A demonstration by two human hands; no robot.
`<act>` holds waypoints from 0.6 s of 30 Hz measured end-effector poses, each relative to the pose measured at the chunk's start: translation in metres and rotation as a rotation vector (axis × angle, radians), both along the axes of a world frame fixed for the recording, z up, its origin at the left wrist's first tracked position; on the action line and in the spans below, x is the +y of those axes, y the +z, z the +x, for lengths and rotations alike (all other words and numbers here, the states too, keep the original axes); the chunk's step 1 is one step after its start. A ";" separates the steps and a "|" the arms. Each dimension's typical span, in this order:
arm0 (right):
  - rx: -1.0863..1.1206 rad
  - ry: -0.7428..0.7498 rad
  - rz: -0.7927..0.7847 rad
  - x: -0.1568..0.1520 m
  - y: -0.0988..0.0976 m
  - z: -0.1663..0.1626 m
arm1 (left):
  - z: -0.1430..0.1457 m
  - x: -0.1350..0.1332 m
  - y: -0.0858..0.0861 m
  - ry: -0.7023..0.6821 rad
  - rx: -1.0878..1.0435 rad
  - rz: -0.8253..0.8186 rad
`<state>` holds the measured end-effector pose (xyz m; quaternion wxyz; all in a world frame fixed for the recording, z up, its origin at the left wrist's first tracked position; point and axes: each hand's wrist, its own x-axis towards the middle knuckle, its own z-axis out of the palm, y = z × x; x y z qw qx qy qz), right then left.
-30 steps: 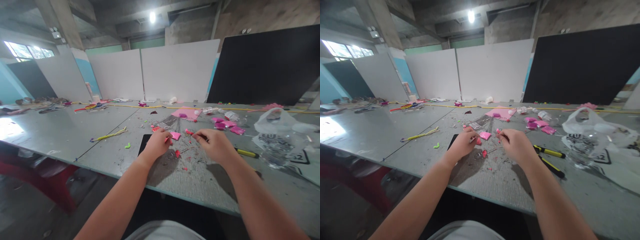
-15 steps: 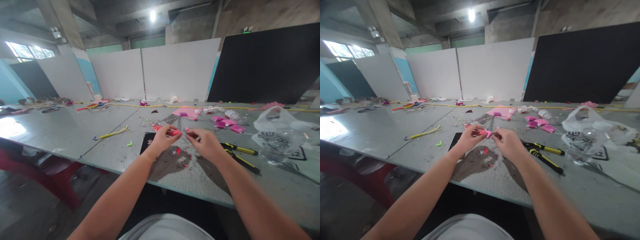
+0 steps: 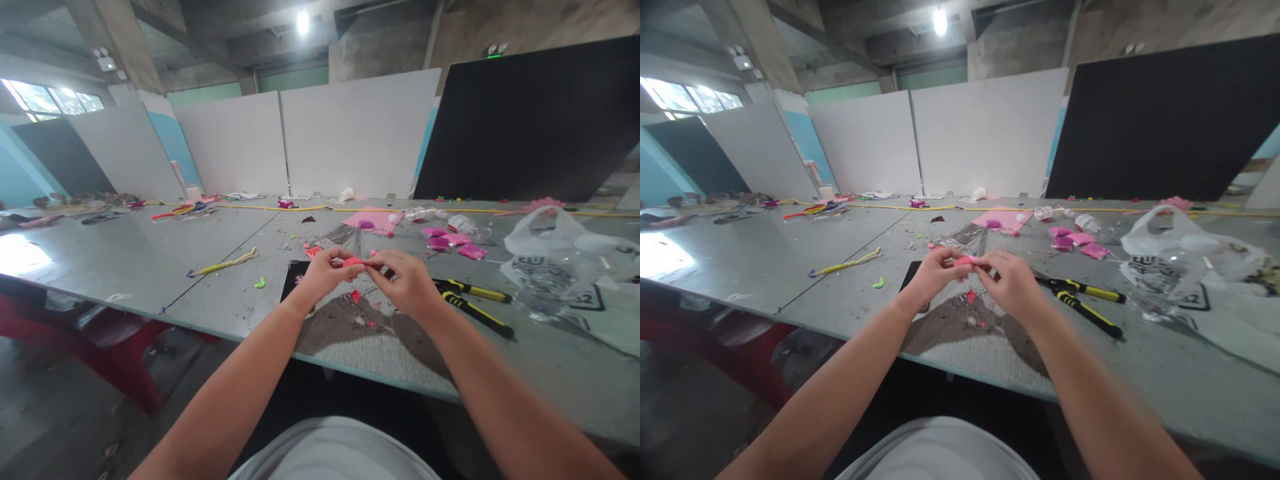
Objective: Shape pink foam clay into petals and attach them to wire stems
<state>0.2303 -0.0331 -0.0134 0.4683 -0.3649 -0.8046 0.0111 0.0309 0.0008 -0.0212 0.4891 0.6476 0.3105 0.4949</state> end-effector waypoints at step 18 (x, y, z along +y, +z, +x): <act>0.273 -0.212 -0.240 0.006 0.001 0.009 | -0.012 0.019 -0.015 0.478 0.826 0.403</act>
